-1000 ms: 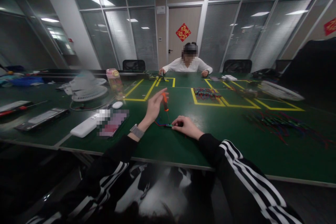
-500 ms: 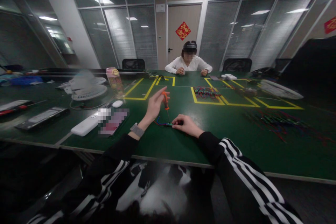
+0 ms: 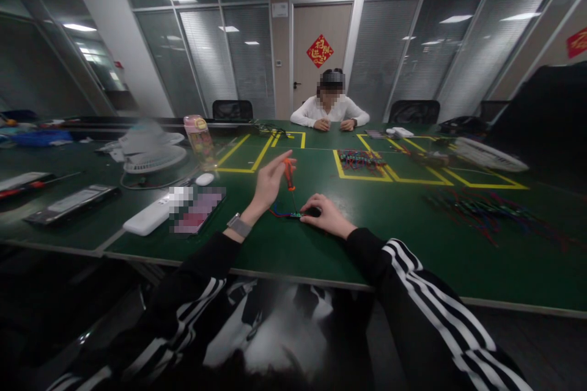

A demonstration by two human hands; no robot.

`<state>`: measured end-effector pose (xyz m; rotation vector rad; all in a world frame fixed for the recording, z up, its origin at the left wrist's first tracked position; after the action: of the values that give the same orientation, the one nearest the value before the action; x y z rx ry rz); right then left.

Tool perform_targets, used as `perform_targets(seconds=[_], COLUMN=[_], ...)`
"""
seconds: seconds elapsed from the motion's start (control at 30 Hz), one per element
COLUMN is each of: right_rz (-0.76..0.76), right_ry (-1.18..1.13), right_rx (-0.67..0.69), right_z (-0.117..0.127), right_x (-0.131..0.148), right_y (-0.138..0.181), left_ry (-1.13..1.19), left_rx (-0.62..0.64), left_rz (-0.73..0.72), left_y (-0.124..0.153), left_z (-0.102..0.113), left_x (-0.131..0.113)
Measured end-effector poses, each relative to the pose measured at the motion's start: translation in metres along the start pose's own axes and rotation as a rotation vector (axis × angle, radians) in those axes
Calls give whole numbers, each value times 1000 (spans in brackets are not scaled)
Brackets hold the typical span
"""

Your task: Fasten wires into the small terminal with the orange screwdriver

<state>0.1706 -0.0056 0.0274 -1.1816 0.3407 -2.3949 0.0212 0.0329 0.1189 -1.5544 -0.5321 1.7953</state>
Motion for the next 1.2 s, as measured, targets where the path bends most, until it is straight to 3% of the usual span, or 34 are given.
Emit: perform_targets(seconds=[0.23, 0.47, 0.67, 0.97, 1.2], right_rz=[-43, -49, -41, -19, -17], right_ry=[-38, -75, -70, -43, -38], right_rx=[-24, -15, -12, 2, 2], right_z=[1, 0, 0, -1, -1], right_x=[-2, -3, -3, -1, -2], right_y=[1, 1, 1, 1, 1], left_ry=[-90, 27, -91, 22, -84], left_rx=[-99, -17, -95, -50, -78], left_rz=[-15, 51, -30, 45, -10], left_y=[0, -2, 0, -1, 0], left_z=[7, -1, 6, 3, 5], left_x=[2, 11, 2, 10, 3])
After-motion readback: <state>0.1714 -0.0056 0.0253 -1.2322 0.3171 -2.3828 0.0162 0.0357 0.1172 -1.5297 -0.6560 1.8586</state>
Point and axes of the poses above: each hand's wrist, its own y-axis away from the middle knuckle, its own z-axis out of the back of the hand, x = y × z, the point moved 7 cm from there along -y, towards the middle knuckle, and after that the axes turned 10 degrees about -y, right-handed, at the moved point
